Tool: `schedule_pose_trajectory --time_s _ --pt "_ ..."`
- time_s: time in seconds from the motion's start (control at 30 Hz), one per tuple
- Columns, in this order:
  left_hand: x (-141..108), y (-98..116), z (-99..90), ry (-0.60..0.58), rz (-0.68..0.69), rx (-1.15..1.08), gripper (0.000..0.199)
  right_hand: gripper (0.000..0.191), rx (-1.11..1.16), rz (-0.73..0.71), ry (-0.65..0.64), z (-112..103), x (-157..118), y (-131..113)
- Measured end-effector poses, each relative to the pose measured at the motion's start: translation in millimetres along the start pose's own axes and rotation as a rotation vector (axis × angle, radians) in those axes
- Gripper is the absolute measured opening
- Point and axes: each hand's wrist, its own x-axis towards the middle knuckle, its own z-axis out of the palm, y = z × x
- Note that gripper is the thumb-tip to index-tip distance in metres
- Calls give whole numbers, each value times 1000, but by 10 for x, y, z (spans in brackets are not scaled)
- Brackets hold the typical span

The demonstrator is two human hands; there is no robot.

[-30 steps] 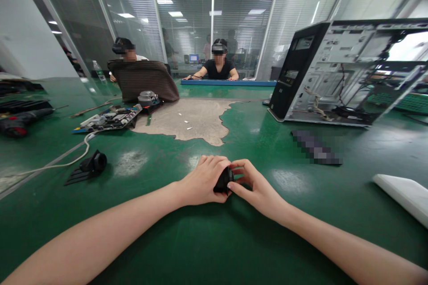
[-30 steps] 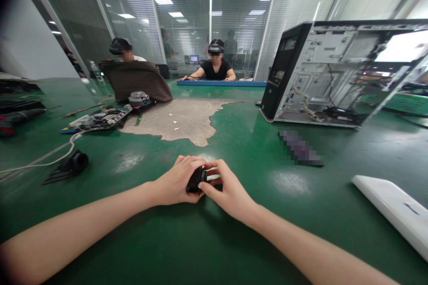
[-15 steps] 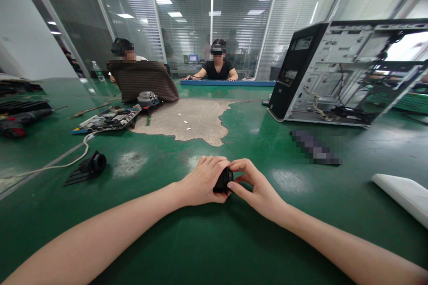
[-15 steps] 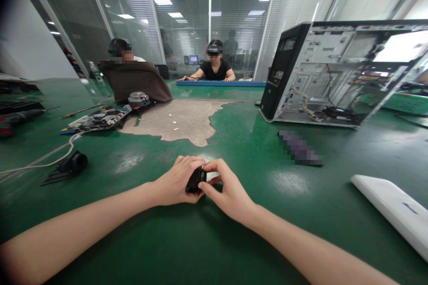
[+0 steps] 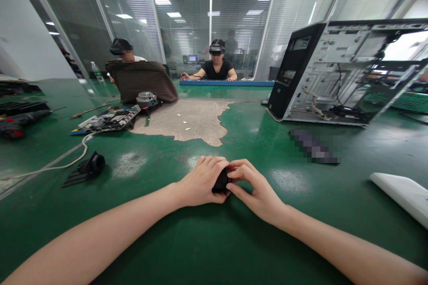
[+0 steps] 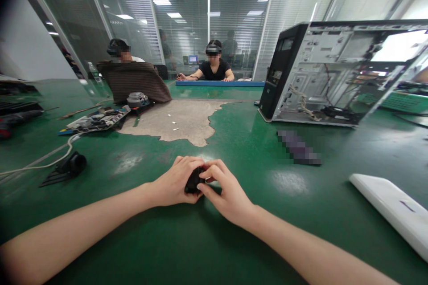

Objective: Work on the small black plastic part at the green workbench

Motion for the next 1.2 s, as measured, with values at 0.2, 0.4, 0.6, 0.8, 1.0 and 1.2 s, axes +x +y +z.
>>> schedule_pose_trajectory --time_s 0.2,0.4,0.6,0.8,1.0,1.2 --pt "3 5 -4 1 -4 -2 58 28 134 125 10 37 22 12" --pt "-1 2 -3 4 -2 -4 57 25 92 85 -46 11 -4 0" --pt "-4 -1 18 10 -7 -9 58 11 -110 -62 6 -16 -6 -25" --pt "1 -1 4 14 -11 -4 57 27 90 105 11 20 23 14" --pt "2 11 -16 -1 -7 -2 56 26 56 85 -67 -1 3 -4" --pt "-1 13 -14 2 -1 3 56 20 -43 0 -24 -21 -8 -2"
